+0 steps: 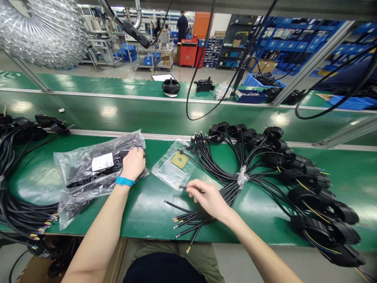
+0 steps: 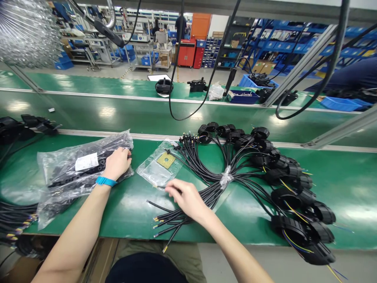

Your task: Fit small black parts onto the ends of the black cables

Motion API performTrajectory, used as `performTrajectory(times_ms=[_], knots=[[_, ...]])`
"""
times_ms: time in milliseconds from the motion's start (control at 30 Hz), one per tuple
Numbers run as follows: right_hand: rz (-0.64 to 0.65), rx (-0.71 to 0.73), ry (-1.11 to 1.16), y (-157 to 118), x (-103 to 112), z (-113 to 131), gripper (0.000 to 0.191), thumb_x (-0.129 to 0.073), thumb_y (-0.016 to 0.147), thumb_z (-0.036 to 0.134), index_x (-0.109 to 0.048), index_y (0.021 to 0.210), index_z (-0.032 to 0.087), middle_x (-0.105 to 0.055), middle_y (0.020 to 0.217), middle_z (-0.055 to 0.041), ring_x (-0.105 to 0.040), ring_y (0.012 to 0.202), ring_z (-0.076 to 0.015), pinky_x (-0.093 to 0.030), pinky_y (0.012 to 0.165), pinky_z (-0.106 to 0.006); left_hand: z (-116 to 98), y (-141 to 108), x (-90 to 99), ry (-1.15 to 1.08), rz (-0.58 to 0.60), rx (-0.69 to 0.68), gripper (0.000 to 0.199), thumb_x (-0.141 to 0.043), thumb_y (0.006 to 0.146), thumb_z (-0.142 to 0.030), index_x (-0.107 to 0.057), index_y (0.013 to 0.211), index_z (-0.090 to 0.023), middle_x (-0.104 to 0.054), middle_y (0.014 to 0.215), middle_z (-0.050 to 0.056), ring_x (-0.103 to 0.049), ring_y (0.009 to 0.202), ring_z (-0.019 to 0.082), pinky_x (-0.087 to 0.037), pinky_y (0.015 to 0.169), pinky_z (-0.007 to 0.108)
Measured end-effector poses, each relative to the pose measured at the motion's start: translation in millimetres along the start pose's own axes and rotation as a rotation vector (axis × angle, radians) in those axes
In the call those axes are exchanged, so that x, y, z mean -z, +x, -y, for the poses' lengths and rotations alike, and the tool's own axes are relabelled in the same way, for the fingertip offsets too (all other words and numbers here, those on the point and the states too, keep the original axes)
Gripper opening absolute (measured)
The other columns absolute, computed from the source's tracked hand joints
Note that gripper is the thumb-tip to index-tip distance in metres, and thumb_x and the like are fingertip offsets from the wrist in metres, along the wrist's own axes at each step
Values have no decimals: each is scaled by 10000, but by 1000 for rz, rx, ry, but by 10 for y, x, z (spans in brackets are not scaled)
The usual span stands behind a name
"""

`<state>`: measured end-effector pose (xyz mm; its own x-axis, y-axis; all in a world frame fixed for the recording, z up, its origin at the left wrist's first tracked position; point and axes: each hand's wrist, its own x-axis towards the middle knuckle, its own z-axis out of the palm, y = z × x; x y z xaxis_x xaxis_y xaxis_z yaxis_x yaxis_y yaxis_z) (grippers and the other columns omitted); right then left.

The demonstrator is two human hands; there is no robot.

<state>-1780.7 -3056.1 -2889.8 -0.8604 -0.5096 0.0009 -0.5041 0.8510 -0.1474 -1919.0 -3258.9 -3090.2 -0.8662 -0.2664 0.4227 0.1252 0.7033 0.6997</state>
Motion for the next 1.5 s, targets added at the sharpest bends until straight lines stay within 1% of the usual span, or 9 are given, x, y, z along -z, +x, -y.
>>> performTrajectory(times_ms=[100,233,400,533,667,867,967,1133,1500], knots=[[-344,156,-229,313,-25,-143,191,-520,950,320,-652,946,182,-628,887,8,-585,788,-83,-427,753,-204,8,3,-1,-10,-1,3,192,-476,853,-244,-576,999,-171,-533,1009,90,-542,912,249,-404,681,335],[-518,213,-619,642,-101,-459,166,-529,938,251,-673,962,171,-606,861,12,-575,740,-94,-391,660,-224,1,-2,25,-7,-55,3,169,-476,858,-246,-561,981,-168,-535,983,83,-540,899,239,-378,658,327],[-346,147,-912,696,-171,-675,185,-492,947,243,-661,907,178,-570,837,-1,-553,646,-139,-335,597,-295,-33,7,35,-27,-191,18,105,-497,865,-247,-549,925,-178,-543,948,49,-539,870,214,-384,671,330],[-165,75,-1066,657,-172,-635,221,-451,955,223,-632,837,176,-560,826,-19,-527,598,-170,-261,555,-331,-14,5,24,55,-114,16,196,-538,878,-280,-587,1022,-158,-548,974,61,-558,899,235,-420,704,339],[-340,77,-776,622,-128,-626,221,-457,972,295,-648,929,192,-587,859,6,-569,708,-132,-343,634,-289,89,-15,126,53,-12,17,238,-529,904,-330,-648,1047,-181,-545,969,65,-566,882,242,-433,704,343],[-385,116,-176,567,-121,-530,192,-493,960,317,-646,989,205,-584,872,14,-521,717,-69,-386,666,-211,-165,-73,362,-390,-400,-61,298,-471,950,-294,-650,1124,-132,-521,990,94,-516,932,200,-437,809,325],[-323,138,-99,539,-149,-446,158,-488,961,307,-606,969,202,-578,894,19,-512,726,-67,-384,664,-213,-550,-160,263,-1172,-86,-176,280,-537,930,-337,-653,1111,-159,-539,1048,77,-563,873,131,-479,767,258],[-325,173,-122,518,-163,-404,144,-467,976,294,-575,998,202,-584,940,21,-542,834,-72,-395,746,-211,-931,-297,42,-1968,422,15,314,-625,886,-305,-605,1141,-124,-604,996,90,-609,855,129,-498,830,286],[-412,228,-254,497,-167,-391,100,-509,953,256,-585,996,206,-571,875,14,-518,734,-83,-397,678,-236,-836,-285,106,-1857,424,1,399,-697,825,-269,-626,1156,-59,-635,1097,162,-662,880,170,-532,856,288]])
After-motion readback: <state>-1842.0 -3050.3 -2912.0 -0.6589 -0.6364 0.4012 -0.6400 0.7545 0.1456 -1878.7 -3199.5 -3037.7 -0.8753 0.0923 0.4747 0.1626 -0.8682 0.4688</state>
